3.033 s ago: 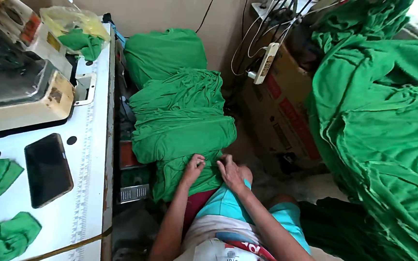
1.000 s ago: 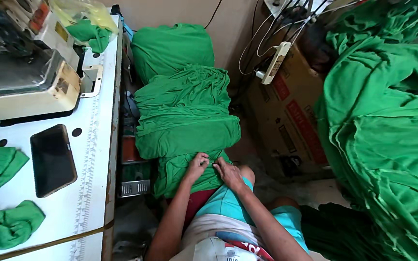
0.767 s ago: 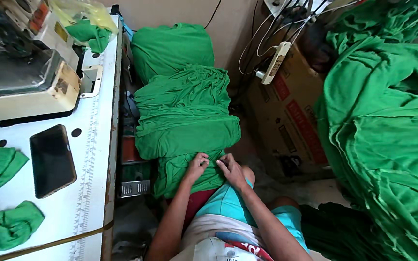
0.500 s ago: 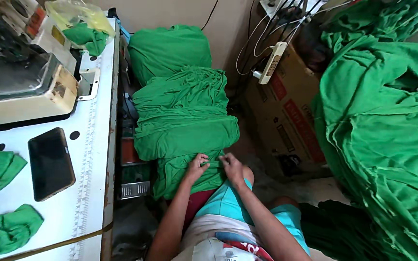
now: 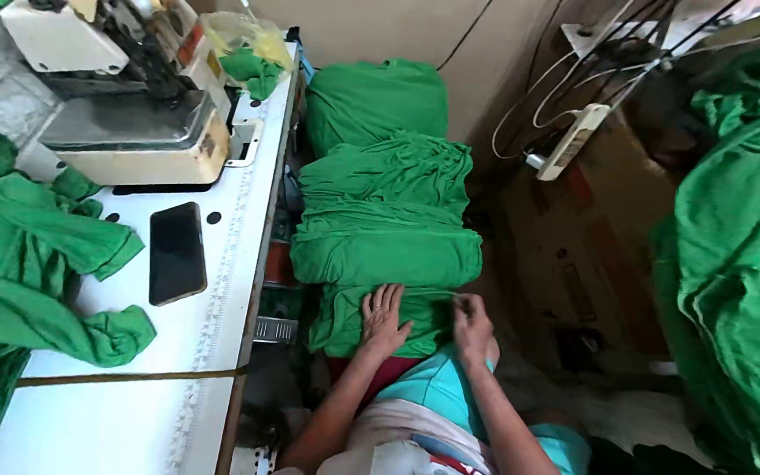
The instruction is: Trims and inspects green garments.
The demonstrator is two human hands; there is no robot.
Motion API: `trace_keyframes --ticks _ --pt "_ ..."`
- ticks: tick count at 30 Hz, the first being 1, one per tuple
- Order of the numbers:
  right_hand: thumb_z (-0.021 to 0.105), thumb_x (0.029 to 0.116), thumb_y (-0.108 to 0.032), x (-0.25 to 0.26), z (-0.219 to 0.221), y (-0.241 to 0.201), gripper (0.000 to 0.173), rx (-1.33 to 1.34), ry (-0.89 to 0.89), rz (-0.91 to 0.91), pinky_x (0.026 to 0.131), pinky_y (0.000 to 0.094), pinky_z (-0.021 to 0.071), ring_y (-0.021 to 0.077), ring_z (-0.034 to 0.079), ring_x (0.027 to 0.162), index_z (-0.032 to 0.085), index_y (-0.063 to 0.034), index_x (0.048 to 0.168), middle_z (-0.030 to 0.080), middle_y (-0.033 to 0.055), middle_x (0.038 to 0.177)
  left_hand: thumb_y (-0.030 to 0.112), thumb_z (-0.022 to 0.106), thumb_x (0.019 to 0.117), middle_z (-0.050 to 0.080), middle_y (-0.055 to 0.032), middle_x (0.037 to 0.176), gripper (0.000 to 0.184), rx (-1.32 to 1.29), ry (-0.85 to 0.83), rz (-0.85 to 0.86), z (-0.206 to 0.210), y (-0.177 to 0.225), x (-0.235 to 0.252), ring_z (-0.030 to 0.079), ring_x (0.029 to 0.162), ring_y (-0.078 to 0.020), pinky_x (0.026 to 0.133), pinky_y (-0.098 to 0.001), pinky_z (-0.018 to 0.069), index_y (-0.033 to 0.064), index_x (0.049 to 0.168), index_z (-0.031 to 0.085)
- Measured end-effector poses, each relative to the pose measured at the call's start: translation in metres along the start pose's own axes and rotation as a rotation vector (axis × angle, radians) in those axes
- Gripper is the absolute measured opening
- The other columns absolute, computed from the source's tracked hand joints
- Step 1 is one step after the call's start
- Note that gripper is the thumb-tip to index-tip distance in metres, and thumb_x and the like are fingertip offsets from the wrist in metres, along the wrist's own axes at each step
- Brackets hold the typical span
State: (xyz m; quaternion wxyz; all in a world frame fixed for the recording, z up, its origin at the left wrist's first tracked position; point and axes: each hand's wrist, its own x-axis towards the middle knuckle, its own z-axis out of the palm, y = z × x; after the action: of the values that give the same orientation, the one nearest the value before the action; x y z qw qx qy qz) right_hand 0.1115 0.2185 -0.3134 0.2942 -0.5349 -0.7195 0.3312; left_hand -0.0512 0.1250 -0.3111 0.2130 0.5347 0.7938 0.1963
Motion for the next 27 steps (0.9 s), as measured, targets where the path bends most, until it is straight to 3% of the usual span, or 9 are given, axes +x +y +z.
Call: trace_keyframes --ticks 5,8,12,14,15,17,21,24,27 --pt "0.052 0.1044 -0.013 0.011 -0.047 0.038 0.036 0.033 0.345 0.143 0.111 0.0491 0.0424 0.0434 0.054 0.127 0.058 0.0135 0.128 0.056 0.0359 0.131 0.043 0.067 0.0951 0.036 -0.0174 0.163 0.074 0.049 0.293 -0.342 -0.018 -0.050 -0.051 0.035 0.149 -0.0402 0.115 -0.0671 0.0264 0.0034 0.153 0.045" --pt "0.054 0.1045 -0.013 0.014 -0.060 0.053 0.034 0.077 0.320 0.198 0.107 0.0494 0.0444 0.0402 0.057 0.121 0.058 0.0140 0.125 0.059 0.0343 0.126 0.028 0.070 0.0957 0.057 -0.0192 0.144 0.035 0.073 0.306 -0.345 -0.037 -0.090 -0.079 0.052 0.133 -0.0414 0.108 -0.0654 0.0352 0.0034 0.121 0.072" --pt "0.052 0.1067 -0.015 0.029 -0.070 0.040 0.031 0.148 0.069 0.236 0.090 0.0501 0.0505 0.0306 0.062 0.098 0.058 0.0126 0.119 0.063 0.0274 0.109 0.021 0.058 0.1024 0.066 -0.0230 0.130 0.035 0.043 -0.046 -0.672 -0.079 -0.098 -0.085 0.060 0.125 -0.0397 0.110 -0.0579 0.0400 0.0020 0.130 0.067" --pt "0.052 0.1067 -0.017 0.047 -0.076 0.024 0.027 0.113 -0.152 0.216 0.071 0.0438 0.0495 0.0216 0.056 0.076 0.060 0.0078 0.113 0.061 0.0180 0.095 0.028 0.052 0.1068 0.068 -0.0249 0.116 0.041 -0.229 -0.238 -0.778 -0.100 -0.104 -0.075 0.069 0.103 -0.0348 0.094 -0.0506 0.0534 -0.0054 0.127 0.062" --pt "0.052 0.1068 -0.017 0.059 -0.079 0.014 0.026 0.107 -0.269 0.193 0.063 0.0397 0.0484 0.0179 0.053 0.067 0.060 0.0059 0.113 0.059 0.0143 0.089 0.028 0.050 0.1082 0.069 -0.0205 0.102 0.040 -0.432 -0.255 -0.730 -0.110 -0.107 -0.070 0.070 0.084 -0.0269 0.080 -0.0426 0.0582 -0.0071 0.124 0.061" --pt "0.049 0.1071 -0.017 0.084 -0.084 -0.011 0.026 0.163 -0.423 0.154 0.053 0.0310 0.0469 0.0114 0.050 0.055 0.058 0.0045 0.119 0.057 0.0080 0.080 0.015 0.039 0.1086 0.070 -0.0127 0.088 0.032 -0.949 -0.042 -0.524 -0.133 -0.097 -0.055 0.068 0.073 -0.0172 0.072 -0.0342 0.0580 -0.0094 0.118 0.057" --pt "0.038 0.1111 -0.016 0.128 -0.070 -0.039 0.018 0.667 -0.115 0.274 0.046 0.0177 0.0464 0.0019 0.051 0.047 0.047 -0.0017 0.119 0.056 -0.0043 0.066 0.022 0.012 0.1125 0.069 -0.0169 0.127 0.049 -1.553 0.531 -0.183 -0.156 -0.078 0.022 0.068 0.115 -0.0191 0.099 -0.0336 0.0524 -0.0082 0.139 0.041" --pt "0.034 0.1134 -0.019 0.152 -0.052 -0.039 0.018 0.925 0.115 0.339 0.045 0.0178 0.0464 0.0038 0.059 0.051 0.041 -0.0058 0.124 0.067 0.0009 0.078 0.011 0.027 0.1106 0.061 -0.0216 0.138 0.043 -1.082 0.570 -0.120 -0.146 -0.070 0.078 0.056 0.134 -0.0236 0.115 -0.0377 0.0413 -0.0129 0.135 0.053" --pt "0.033 0.1132 -0.018 0.145 -0.026 -0.029 0.035 0.652 0.031 0.364 0.061 0.0270 0.0527 0.0140 0.069 0.079 0.036 0.0018 0.142 0.069 0.0153 0.110 0.036 0.039 0.1111 0.053 -0.0237 0.148 0.052 -0.340 0.181 -0.183 -0.117 -0.069 0.114 0.043 0.144 -0.0368 0.122 -0.0551 0.0219 0.0038 0.149 0.050"
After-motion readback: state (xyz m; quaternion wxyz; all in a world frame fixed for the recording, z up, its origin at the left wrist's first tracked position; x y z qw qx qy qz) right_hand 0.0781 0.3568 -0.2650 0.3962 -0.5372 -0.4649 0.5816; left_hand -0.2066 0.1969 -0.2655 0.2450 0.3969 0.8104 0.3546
